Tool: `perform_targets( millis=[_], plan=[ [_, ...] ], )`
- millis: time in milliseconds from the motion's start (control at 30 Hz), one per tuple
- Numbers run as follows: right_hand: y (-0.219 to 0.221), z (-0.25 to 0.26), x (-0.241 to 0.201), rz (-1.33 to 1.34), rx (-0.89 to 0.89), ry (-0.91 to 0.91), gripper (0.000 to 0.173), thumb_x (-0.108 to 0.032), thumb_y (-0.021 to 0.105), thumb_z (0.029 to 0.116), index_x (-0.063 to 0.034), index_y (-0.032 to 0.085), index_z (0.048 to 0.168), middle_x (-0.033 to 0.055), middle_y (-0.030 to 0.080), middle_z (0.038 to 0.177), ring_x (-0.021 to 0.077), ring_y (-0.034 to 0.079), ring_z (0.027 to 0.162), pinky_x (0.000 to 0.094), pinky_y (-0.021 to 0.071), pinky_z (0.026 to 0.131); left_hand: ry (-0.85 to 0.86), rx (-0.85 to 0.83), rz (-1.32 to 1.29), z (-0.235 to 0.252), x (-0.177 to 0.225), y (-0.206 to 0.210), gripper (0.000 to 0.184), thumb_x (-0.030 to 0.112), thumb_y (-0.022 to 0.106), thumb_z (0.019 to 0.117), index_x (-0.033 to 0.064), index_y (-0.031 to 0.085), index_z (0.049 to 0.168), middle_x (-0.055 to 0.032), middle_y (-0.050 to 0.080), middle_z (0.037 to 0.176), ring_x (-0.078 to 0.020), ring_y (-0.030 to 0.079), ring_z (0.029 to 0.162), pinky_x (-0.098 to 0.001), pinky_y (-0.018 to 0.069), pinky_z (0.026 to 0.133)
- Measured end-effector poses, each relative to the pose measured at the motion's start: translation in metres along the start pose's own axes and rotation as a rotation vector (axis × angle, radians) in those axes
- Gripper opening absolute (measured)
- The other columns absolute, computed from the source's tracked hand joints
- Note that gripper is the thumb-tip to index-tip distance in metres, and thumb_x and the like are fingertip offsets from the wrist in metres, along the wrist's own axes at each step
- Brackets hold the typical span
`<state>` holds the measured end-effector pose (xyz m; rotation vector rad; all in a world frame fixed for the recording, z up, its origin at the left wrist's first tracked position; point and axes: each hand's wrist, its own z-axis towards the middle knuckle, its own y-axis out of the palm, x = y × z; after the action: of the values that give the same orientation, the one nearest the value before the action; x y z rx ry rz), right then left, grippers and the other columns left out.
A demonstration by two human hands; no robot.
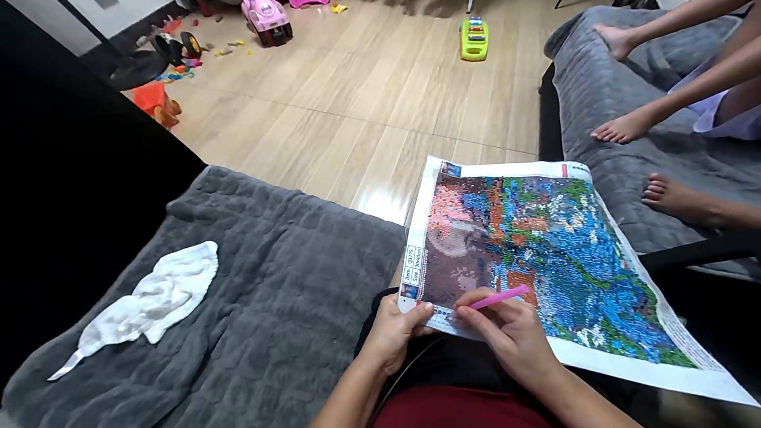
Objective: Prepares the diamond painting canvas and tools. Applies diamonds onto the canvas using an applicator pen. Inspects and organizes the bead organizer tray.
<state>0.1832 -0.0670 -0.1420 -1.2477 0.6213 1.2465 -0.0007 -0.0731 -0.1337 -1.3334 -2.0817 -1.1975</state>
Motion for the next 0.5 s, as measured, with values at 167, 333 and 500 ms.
perform_targets(
  millis=[167,333,500],
  plan=[
    [0.0002,-0.0005,-0.0010,-0.005,-0.004,-0.021,0.020,-0.019,0.061,0.0979,-0.0021,0.072,0.094,-0.0002,0.072,0.085,-0.0015,0.067,0.073,0.0144,0.0576,0.070,0.006,0.001,-0.015,-0.0008,0.0004,0.0013,0.013,-0.013,0.055,0.0955,-0.0038,0.060,0.103,-0.0091,0.074,0.083,-0.0165,0.075,0.074,-0.0301,0.0641,0.072],
    [0.0013,-0.0009,-0.0004,-0.019,-0.007,-0.035,0.020,-0.018,0.061,0.0976,-0.0018,0.072,0.094,0.0003,0.072,0.084,-0.0015,0.067,0.073,0.0143,0.0576,0.070,-0.001,0.011,-0.013,-0.0015,0.0016,0.0033,0.012,-0.013,0.055,0.0959,-0.0039,0.060,0.102,-0.0088,0.074,0.083,-0.0158,0.075,0.072,-0.0292,0.0640,0.071],
    [0.0018,-0.0006,-0.0008,-0.068,-0.034,-0.106,0.022,-0.019,0.061,0.0992,-0.0007,0.072,0.093,0.0039,0.073,0.086,-0.0001,0.067,0.075,0.0137,0.0563,0.072,-0.006,0.025,0.005,-0.0030,0.0023,0.0057,0.012,-0.013,0.056,0.0958,-0.0044,0.060,0.102,-0.0089,0.073,0.082,-0.0157,0.075,0.072,-0.0292,0.0642,0.070]
  ],
)
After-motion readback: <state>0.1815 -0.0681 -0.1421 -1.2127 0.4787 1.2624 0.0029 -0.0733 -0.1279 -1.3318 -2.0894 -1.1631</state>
